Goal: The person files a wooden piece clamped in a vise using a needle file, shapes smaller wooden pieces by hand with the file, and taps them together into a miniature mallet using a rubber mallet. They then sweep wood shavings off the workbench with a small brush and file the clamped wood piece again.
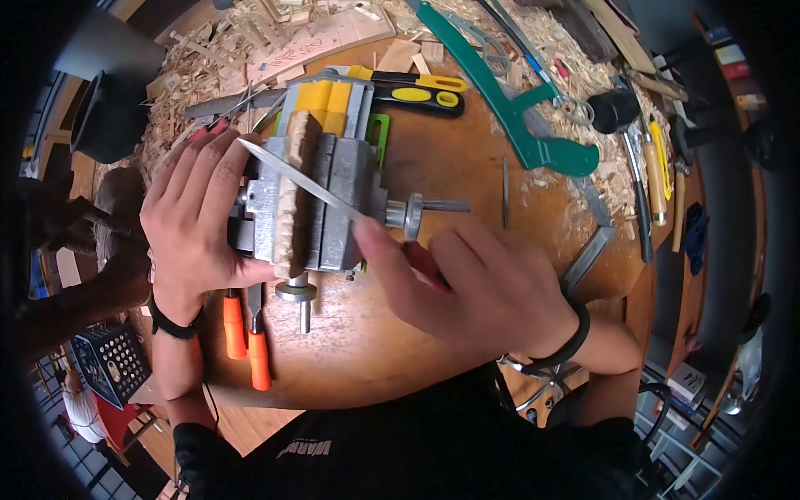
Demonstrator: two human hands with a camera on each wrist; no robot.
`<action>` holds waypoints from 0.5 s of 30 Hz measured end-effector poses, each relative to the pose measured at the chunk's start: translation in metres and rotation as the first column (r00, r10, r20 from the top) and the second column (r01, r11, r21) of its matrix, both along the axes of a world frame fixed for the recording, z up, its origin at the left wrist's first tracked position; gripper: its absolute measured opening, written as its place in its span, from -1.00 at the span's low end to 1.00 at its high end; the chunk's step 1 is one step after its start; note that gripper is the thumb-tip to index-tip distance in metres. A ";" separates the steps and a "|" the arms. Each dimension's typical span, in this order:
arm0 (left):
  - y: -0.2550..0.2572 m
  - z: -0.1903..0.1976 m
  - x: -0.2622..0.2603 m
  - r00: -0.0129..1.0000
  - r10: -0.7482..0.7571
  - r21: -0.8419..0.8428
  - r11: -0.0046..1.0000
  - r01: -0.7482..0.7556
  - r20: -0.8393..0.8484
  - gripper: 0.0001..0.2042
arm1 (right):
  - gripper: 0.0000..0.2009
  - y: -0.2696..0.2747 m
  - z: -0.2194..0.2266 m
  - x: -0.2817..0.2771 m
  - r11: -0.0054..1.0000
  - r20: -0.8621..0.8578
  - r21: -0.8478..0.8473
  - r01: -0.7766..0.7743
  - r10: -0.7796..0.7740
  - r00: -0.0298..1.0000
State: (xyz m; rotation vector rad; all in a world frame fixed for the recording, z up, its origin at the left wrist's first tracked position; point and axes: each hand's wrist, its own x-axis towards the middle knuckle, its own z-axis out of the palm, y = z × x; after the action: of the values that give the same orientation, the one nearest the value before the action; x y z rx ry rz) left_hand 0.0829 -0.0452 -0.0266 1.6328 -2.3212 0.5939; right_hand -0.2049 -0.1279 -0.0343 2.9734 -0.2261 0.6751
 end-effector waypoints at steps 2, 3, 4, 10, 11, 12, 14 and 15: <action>0.000 0.000 -0.001 1.000 0.005 0.019 1.000 -0.005 -0.022 -0.09 | -0.60 0.006 -0.003 -0.013 0.995 -0.043 0.049 0.086 -0.083 0.996; 0.000 0.000 0.000 0.999 0.019 0.009 1.000 -0.019 -0.033 -0.09 | -0.60 0.007 -0.003 -0.019 0.997 -0.053 0.038 0.072 -0.070 0.996; 0.001 0.000 0.000 0.999 0.008 0.008 1.000 -0.008 -0.034 -0.09 | -0.61 0.008 -0.004 -0.026 0.993 -0.077 0.099 0.063 -0.056 0.996; 0.001 -0.001 -0.001 0.999 0.000 0.011 1.000 0.000 -0.034 -0.08 | -0.64 -0.008 -0.005 -0.039 0.808 0.290 0.570 0.150 -0.369 0.883; 0.001 -0.001 -0.002 0.999 0.004 0.011 1.000 -0.004 -0.036 -0.08 | -0.64 -0.010 0.000 -0.035 0.810 0.295 0.567 0.150 -0.370 0.881; 0.000 -0.001 -0.002 0.999 0.008 0.011 1.000 -0.008 -0.036 -0.08 | -0.65 -0.014 0.008 -0.028 0.659 0.343 0.752 -0.004 -0.387 0.856; -0.001 -0.001 -0.002 0.999 0.011 0.019 1.000 -0.010 -0.032 -0.07 | -0.65 -0.023 0.018 -0.019 0.462 0.390 0.869 -0.176 -0.421 0.819; -0.001 0.000 -0.002 0.999 0.016 0.032 0.999 -0.015 -0.035 -0.07 | -0.65 -0.028 0.021 -0.016 0.459 0.353 0.874 -0.159 -0.376 0.857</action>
State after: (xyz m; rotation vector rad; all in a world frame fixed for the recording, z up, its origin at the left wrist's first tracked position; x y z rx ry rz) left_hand 0.0811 -0.0461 -0.0268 1.6635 -2.3066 0.5302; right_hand -0.2211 -0.1560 -0.0137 3.5082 -1.1661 1.8251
